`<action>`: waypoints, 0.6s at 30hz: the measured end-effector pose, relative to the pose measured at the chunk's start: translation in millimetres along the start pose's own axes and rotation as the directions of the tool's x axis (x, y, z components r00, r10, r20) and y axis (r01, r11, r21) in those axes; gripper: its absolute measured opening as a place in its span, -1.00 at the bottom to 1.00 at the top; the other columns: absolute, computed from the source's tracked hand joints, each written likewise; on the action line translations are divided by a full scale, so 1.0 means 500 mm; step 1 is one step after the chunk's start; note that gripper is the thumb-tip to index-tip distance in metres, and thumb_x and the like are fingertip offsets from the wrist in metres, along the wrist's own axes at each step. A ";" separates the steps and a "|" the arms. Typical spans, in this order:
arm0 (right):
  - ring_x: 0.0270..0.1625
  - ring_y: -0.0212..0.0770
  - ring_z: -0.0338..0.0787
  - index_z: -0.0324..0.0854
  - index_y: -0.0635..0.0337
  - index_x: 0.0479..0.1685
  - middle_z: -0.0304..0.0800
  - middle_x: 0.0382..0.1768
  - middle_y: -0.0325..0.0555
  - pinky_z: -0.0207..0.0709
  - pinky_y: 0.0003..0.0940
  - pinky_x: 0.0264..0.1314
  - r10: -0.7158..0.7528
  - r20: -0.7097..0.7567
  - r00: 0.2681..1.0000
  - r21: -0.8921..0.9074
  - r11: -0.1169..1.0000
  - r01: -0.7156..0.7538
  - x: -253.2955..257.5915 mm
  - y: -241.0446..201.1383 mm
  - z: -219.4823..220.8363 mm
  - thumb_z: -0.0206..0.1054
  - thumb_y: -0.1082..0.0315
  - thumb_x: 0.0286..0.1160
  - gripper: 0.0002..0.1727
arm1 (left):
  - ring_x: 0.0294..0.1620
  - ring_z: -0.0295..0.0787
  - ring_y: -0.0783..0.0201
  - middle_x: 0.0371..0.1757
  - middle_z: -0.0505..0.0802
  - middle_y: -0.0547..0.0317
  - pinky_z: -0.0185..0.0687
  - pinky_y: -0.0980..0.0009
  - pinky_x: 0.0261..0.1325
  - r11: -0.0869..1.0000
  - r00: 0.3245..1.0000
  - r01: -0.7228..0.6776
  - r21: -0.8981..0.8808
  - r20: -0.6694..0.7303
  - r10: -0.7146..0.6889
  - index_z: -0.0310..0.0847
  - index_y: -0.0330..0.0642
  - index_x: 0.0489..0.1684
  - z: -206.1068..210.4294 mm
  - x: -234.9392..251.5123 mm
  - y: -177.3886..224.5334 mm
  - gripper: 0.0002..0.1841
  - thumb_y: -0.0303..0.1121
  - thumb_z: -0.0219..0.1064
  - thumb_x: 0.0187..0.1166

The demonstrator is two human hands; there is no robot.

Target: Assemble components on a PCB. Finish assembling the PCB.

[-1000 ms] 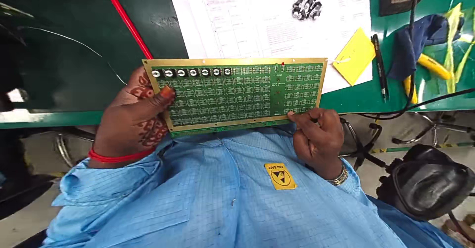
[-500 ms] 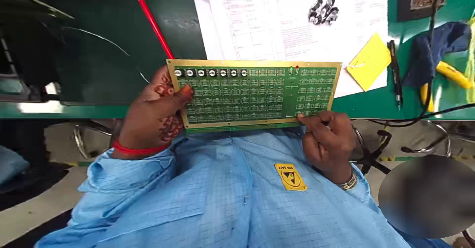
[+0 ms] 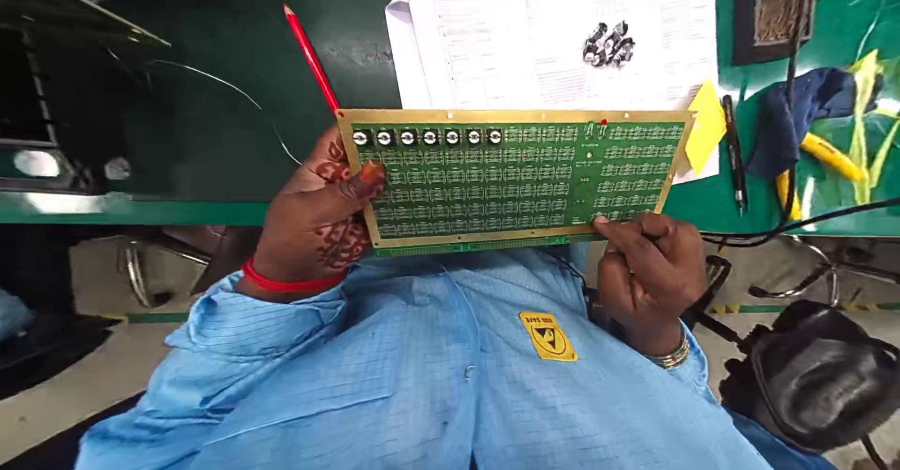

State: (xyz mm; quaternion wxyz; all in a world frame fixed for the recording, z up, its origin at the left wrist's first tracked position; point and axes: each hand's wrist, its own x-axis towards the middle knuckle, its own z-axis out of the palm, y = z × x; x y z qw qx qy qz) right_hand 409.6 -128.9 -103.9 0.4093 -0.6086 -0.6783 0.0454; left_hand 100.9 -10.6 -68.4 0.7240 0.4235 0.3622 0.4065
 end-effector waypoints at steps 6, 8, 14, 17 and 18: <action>-0.13 -0.16 0.64 0.89 0.14 -0.09 0.70 -0.27 0.01 0.48 -0.35 -0.03 0.040 -0.022 0.999 -0.071 0.997 -0.041 0.000 0.020 0.003 0.17 0.40 0.53 -0.69 | 0.12 0.81 0.57 0.14 0.83 0.55 0.77 0.58 0.15 1.000 0.999 0.002 -0.030 0.052 0.000 0.41 0.20 0.34 0.018 0.036 -0.025 -0.67 -0.47 0.04 0.76; -0.16 -0.16 0.63 0.90 0.14 -0.10 0.68 -0.30 0.00 0.46 -0.35 -0.06 0.058 -0.008 0.998 -0.076 0.995 -0.059 -0.003 0.021 0.011 0.17 0.39 0.52 -0.68 | 0.10 0.81 0.57 0.13 0.84 0.53 0.79 0.58 0.13 1.000 0.999 0.002 -0.018 0.053 -0.001 0.42 0.19 0.32 0.022 0.040 -0.026 -0.68 -0.47 0.06 0.75; -0.15 -0.19 0.61 0.90 0.12 -0.07 0.65 -0.30 -0.02 0.45 -0.40 -0.06 0.071 0.011 0.997 -0.024 0.997 -0.071 -0.007 0.017 0.028 0.17 0.37 0.54 -0.68 | 0.12 0.80 0.58 0.14 0.83 0.56 0.77 0.58 0.18 0.999 0.999 -0.012 0.033 0.039 0.011 0.42 0.19 0.34 0.027 0.039 -0.027 -0.67 -0.47 0.07 0.75; -0.15 -0.19 0.62 0.89 0.12 -0.06 0.67 -0.30 -0.02 0.47 -0.39 -0.05 0.067 0.024 0.997 -0.006 0.998 -0.067 -0.007 0.015 0.031 0.16 0.37 0.54 -0.68 | 0.12 0.78 0.61 0.13 0.81 0.62 0.75 0.60 0.19 0.994 1.000 -0.022 0.108 0.003 0.021 0.37 0.18 0.35 0.032 0.037 -0.028 -0.66 -0.48 0.05 0.73; -0.16 -0.20 0.60 0.89 0.12 -0.07 0.65 -0.32 -0.03 0.44 -0.41 -0.06 0.066 0.025 0.998 -0.001 0.998 -0.066 -0.006 0.014 0.033 0.16 0.37 0.54 -0.67 | 0.12 0.79 0.61 0.12 0.82 0.61 0.75 0.60 0.19 0.994 1.000 -0.023 0.110 -0.006 0.024 0.37 0.18 0.36 0.033 0.037 -0.029 -0.66 -0.49 0.06 0.74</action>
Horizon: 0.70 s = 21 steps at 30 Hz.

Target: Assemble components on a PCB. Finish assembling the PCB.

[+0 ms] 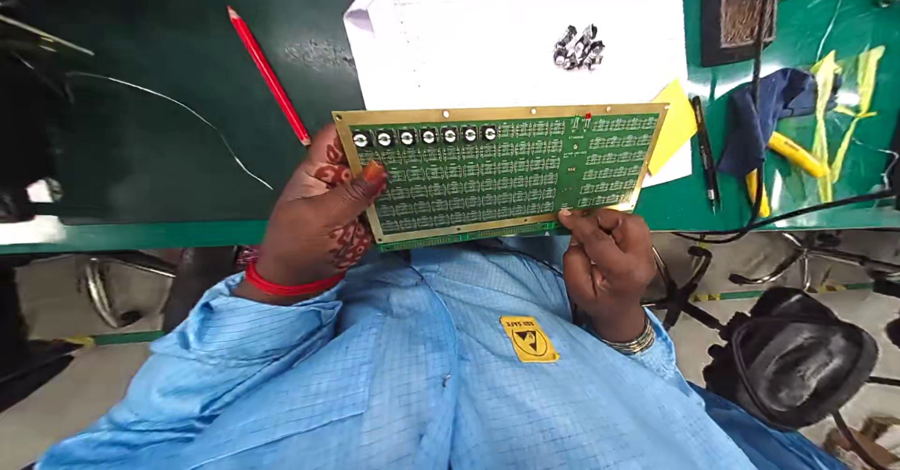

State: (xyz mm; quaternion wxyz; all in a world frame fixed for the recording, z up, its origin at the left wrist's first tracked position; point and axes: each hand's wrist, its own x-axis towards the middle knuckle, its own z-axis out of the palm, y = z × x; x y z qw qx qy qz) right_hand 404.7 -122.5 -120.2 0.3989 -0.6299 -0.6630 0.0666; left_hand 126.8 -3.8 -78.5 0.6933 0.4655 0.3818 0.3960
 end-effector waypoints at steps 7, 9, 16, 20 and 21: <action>-0.16 -0.24 0.57 0.90 0.13 -0.07 0.61 -0.33 -0.07 0.41 -0.46 -0.07 -0.002 0.015 1.000 0.024 1.000 0.002 0.000 -0.011 0.011 0.16 0.37 0.53 -0.67 | 0.13 0.79 0.56 0.15 0.81 0.52 0.75 0.57 0.20 1.000 1.000 -0.006 0.015 -0.009 0.006 0.35 0.11 0.40 0.000 -0.001 -0.005 -0.64 -0.51 0.04 0.73; -0.15 -0.23 0.57 0.90 0.13 -0.06 0.62 -0.33 -0.06 0.41 -0.46 -0.05 0.000 0.025 1.000 0.026 1.000 0.000 0.000 -0.015 0.011 0.16 0.37 0.52 -0.67 | 0.12 0.80 0.56 0.15 0.81 0.53 0.76 0.58 0.19 1.000 1.000 -0.001 0.021 -0.009 0.001 0.35 0.11 0.40 0.000 -0.001 -0.004 -0.64 -0.50 0.04 0.73; -0.17 -0.23 0.57 0.90 0.12 -0.07 0.63 -0.35 -0.07 0.40 -0.46 -0.07 -0.011 0.034 0.999 0.032 0.999 0.010 0.003 -0.019 0.015 0.17 0.37 0.53 -0.67 | 0.13 0.80 0.56 0.16 0.81 0.52 0.76 0.57 0.19 1.000 1.000 -0.007 0.024 0.009 0.007 0.35 0.10 0.40 -0.002 0.002 -0.004 -0.64 -0.50 0.04 0.73; -0.17 -0.23 0.58 0.90 0.13 -0.07 0.64 -0.36 -0.06 0.40 -0.44 -0.06 -0.020 0.038 0.999 0.040 0.999 0.018 0.004 -0.022 0.017 0.15 0.37 0.53 -0.66 | 0.12 0.80 0.56 0.15 0.81 0.52 0.76 0.58 0.17 1.000 1.000 -0.013 0.012 0.024 0.013 0.37 0.12 0.39 -0.004 0.003 -0.005 -0.66 -0.48 0.06 0.74; -0.17 -0.23 0.58 0.90 0.13 -0.07 0.64 -0.36 -0.06 0.41 -0.44 -0.06 -0.020 0.041 0.999 0.042 0.999 0.018 0.005 -0.024 0.018 0.15 0.37 0.52 -0.66 | 0.12 0.80 0.56 0.15 0.81 0.52 0.76 0.58 0.17 1.000 1.000 -0.014 0.010 0.023 0.014 0.36 0.12 0.39 -0.004 0.003 -0.006 -0.65 -0.48 0.07 0.73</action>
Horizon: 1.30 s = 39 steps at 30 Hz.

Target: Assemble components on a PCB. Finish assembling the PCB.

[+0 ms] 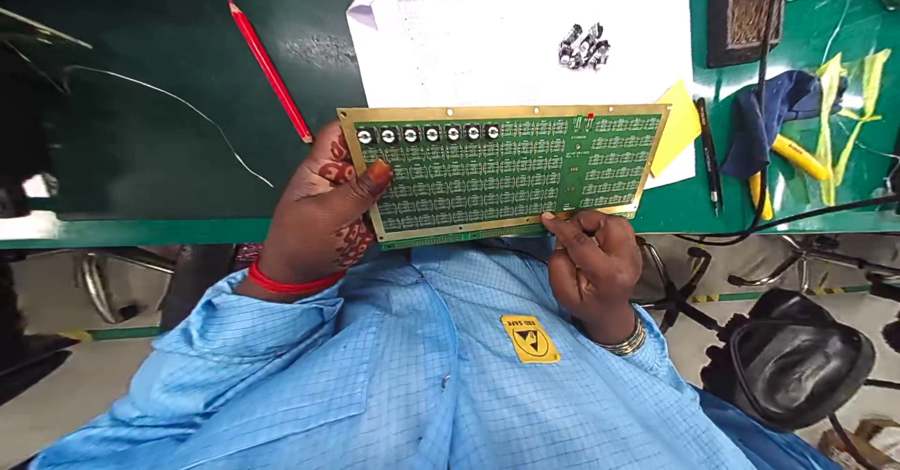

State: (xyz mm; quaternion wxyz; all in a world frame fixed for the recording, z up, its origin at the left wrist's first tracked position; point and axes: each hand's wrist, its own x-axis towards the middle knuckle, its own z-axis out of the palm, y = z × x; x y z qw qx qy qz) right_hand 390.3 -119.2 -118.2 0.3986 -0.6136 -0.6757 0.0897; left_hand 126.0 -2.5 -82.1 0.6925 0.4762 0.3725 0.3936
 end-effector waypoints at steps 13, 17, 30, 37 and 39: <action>-0.15 -0.20 0.60 0.89 0.14 -0.06 0.67 -0.34 -0.05 0.43 -0.42 -0.04 -0.019 0.007 1.000 0.001 1.000 0.019 0.003 -0.008 0.005 0.15 0.38 0.53 -0.67 | 0.13 0.79 0.58 0.16 0.81 0.56 0.75 0.58 0.22 1.000 1.000 -0.008 0.004 0.006 0.008 0.35 0.11 0.40 -0.001 0.000 0.000 -0.65 -0.49 0.07 0.74; -0.16 -0.22 0.58 0.90 0.12 -0.05 0.65 -0.34 -0.06 0.41 -0.44 -0.05 -0.015 0.012 1.000 -0.005 1.000 0.015 0.003 -0.009 0.006 0.15 0.37 0.53 -0.66 | 0.13 0.79 0.58 0.15 0.81 0.56 0.75 0.58 0.22 1.000 1.000 -0.015 -0.011 0.020 0.015 0.38 0.12 0.38 -0.003 0.001 -0.003 -0.66 -0.48 0.08 0.75; -0.17 -0.22 0.57 0.89 0.14 -0.05 0.63 -0.35 -0.06 0.39 -0.46 -0.05 -0.033 0.030 0.999 -0.011 0.999 0.033 0.006 -0.016 0.009 0.14 0.36 0.53 -0.66 | 0.09 0.80 0.58 0.13 0.82 0.53 0.76 0.61 0.15 1.000 0.999 -0.018 -0.022 0.029 0.018 0.38 0.09 0.38 -0.002 0.000 0.001 -0.67 -0.50 0.08 0.74; -0.17 -0.21 0.60 0.90 0.12 -0.05 0.67 -0.34 -0.04 0.43 -0.44 -0.06 -0.041 0.042 0.998 -0.018 0.999 0.042 0.009 -0.020 0.010 0.15 0.36 0.54 -0.66 | 0.08 0.81 0.56 0.10 0.83 0.52 0.78 0.57 0.17 1.000 1.000 -0.006 -0.019 -0.001 0.006 0.35 0.05 0.37 0.003 0.002 0.003 -0.65 -0.55 0.04 0.72; -0.16 -0.21 0.59 0.90 0.12 -0.05 0.66 -0.33 -0.04 0.42 -0.45 -0.05 -0.045 0.045 0.998 -0.011 0.999 0.045 0.010 -0.021 0.012 0.15 0.36 0.55 -0.66 | 0.08 0.81 0.57 0.09 0.83 0.53 0.78 0.57 0.16 1.000 1.000 -0.009 -0.022 0.002 0.009 0.36 0.05 0.35 0.003 0.002 0.002 -0.67 -0.54 0.04 0.73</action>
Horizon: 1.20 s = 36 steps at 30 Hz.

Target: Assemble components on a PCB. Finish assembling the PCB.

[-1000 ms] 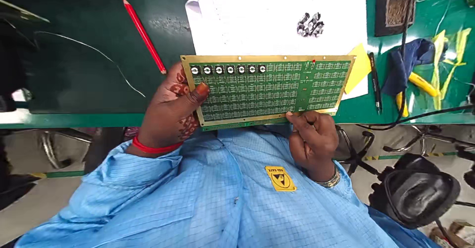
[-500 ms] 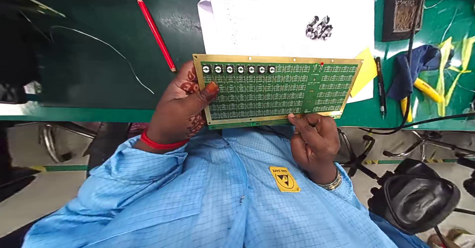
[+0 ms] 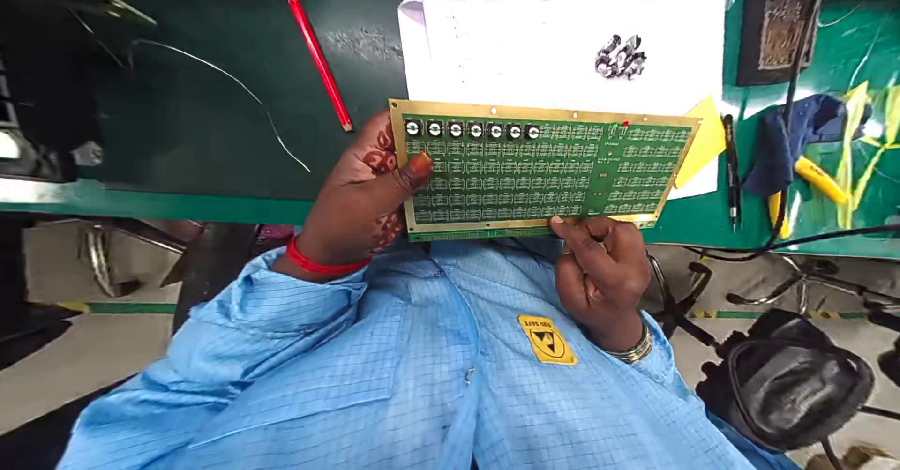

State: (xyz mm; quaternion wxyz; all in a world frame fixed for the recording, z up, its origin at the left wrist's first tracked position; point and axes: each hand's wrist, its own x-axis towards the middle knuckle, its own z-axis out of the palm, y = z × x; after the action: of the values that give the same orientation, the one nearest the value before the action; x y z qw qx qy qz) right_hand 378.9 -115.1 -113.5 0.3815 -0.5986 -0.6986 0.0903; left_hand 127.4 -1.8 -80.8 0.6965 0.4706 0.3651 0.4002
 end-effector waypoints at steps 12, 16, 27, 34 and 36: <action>-0.16 -0.20 0.59 0.89 0.13 -0.02 0.67 -0.32 -0.05 0.41 -0.42 -0.04 -0.026 0.029 0.999 0.006 1.000 0.025 0.005 -0.013 0.008 0.14 0.36 0.54 -0.66 | 0.10 0.82 0.50 0.09 0.83 0.47 0.79 0.50 0.20 0.999 1.000 0.000 -0.044 0.010 0.000 0.34 0.01 0.35 -0.010 0.000 -0.010 -0.68 -0.53 0.07 0.72; -0.16 -0.18 0.58 0.89 0.12 -0.01 0.66 -0.33 -0.04 0.39 -0.40 -0.03 -0.041 0.047 0.998 0.006 0.999 0.041 0.007 -0.016 0.011 0.14 0.35 0.55 -0.65 | 0.06 0.83 0.51 0.08 0.83 0.46 0.80 0.52 0.15 0.999 1.000 0.008 -0.037 0.017 -0.008 0.34 0.00 0.36 -0.007 -0.001 -0.004 -0.67 -0.55 0.03 0.73; -0.18 -0.12 0.60 0.88 0.10 0.04 0.68 -0.32 -0.01 0.42 -0.33 -0.08 -0.068 0.102 0.993 -0.027 0.997 0.071 0.015 -0.027 0.015 0.13 0.33 0.55 -0.63 | 0.07 0.83 0.49 0.07 0.83 0.45 0.81 0.48 0.17 0.999 1.000 0.012 -0.040 0.022 -0.011 0.30 -0.03 0.38 -0.010 0.002 -0.009 -0.67 -0.54 0.05 0.72; -0.15 -0.10 0.59 0.87 0.10 0.07 0.67 -0.30 0.01 0.39 -0.31 -0.05 -0.074 0.127 0.989 -0.029 0.997 0.078 0.016 -0.031 0.016 0.12 0.34 0.57 -0.63 | 0.11 0.83 0.45 0.10 0.82 0.40 0.80 0.42 0.23 0.995 0.998 -0.013 -0.098 0.056 0.018 0.29 -0.07 0.37 -0.016 0.006 -0.017 -0.67 -0.57 0.05 0.72; -0.16 -0.11 0.58 0.87 0.10 0.08 0.65 -0.31 0.00 0.38 -0.33 -0.05 -0.077 0.130 0.988 -0.033 0.996 0.082 0.018 -0.033 0.016 0.12 0.34 0.57 -0.62 | 0.09 0.83 0.44 0.09 0.82 0.39 0.80 0.42 0.22 0.995 0.999 0.001 -0.101 0.046 0.004 0.28 -0.08 0.37 -0.015 0.006 -0.015 -0.67 -0.58 0.04 0.72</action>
State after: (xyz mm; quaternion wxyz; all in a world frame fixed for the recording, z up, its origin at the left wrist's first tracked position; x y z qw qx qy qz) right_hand 361.5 -108.9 -105.6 0.3274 -0.5703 -0.7468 0.0998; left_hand 123.7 1.6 -90.4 0.7272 0.4444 0.3278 0.4077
